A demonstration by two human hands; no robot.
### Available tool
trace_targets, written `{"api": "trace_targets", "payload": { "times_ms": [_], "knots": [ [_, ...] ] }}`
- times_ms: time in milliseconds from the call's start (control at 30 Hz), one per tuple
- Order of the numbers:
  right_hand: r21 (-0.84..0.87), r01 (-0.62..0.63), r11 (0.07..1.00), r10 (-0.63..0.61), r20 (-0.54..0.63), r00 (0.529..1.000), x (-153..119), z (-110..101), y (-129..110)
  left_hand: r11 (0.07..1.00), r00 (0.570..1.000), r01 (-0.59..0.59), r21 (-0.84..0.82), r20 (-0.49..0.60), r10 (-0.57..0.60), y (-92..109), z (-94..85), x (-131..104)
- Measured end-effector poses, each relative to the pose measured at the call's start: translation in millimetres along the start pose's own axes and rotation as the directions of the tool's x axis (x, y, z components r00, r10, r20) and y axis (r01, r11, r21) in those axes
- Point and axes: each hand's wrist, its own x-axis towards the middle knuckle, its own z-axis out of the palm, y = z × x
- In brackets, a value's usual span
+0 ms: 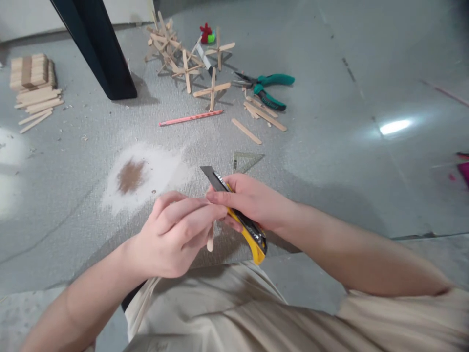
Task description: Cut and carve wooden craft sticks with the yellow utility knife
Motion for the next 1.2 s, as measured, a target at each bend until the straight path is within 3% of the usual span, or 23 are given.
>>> {"api": "trace_targets", "payload": {
  "times_ms": [100,267,367,567,633,767,933,1067,1200],
  "knots": [
    [0.053,0.096,0.994,-0.097,0.032,0.995,1.4,-1.1,2.5,0.996,0.998,0.027,0.088,-0.064,-0.021,-1.6,-1.8,0.7],
    [0.055,0.225,0.973,-0.223,-0.039,0.974,3.4,2.7,7.3,0.993,0.997,0.068,0.094,-0.052,-0.063,-2.0,-3.7,0.8],
    [0.013,0.206,0.978,-0.206,0.006,0.978,5.8,7.9,11.0,0.994,0.994,0.063,0.088,-0.092,-0.054,-0.2,-3.6,1.1],
    [-0.011,-0.027,1.000,0.028,0.083,0.996,8.2,13.7,19.0,0.973,0.977,0.148,0.178,-0.177,-0.116,0.3,-5.5,0.4],
    [0.034,-0.056,0.998,0.051,0.114,0.992,7.7,14.2,19.7,0.965,0.971,0.156,0.208,-0.211,-0.112,-1.4,-6.6,-0.4],
    [0.190,-0.037,0.981,0.006,0.160,0.987,4.6,13.7,16.6,0.953,0.967,0.119,0.278,-0.251,-0.047,-6.2,-7.1,-3.5],
    [0.236,0.076,0.969,-0.113,0.147,0.983,-3.3,7.8,8.9,0.931,0.967,0.035,0.362,-0.246,0.060,-6.8,-3.4,-10.5],
    [0.288,0.190,0.939,-0.222,0.081,0.972,-5.5,2.6,5.0,0.958,0.986,0.030,0.285,-0.163,0.017,-2.2,-2.6,-11.1],
    [0.239,0.177,0.955,-0.182,-0.003,0.983,3.3,2.2,8.4,0.970,0.986,0.089,0.226,-0.159,-0.053,-6.2,-1.7,-6.5]
  ]
}}
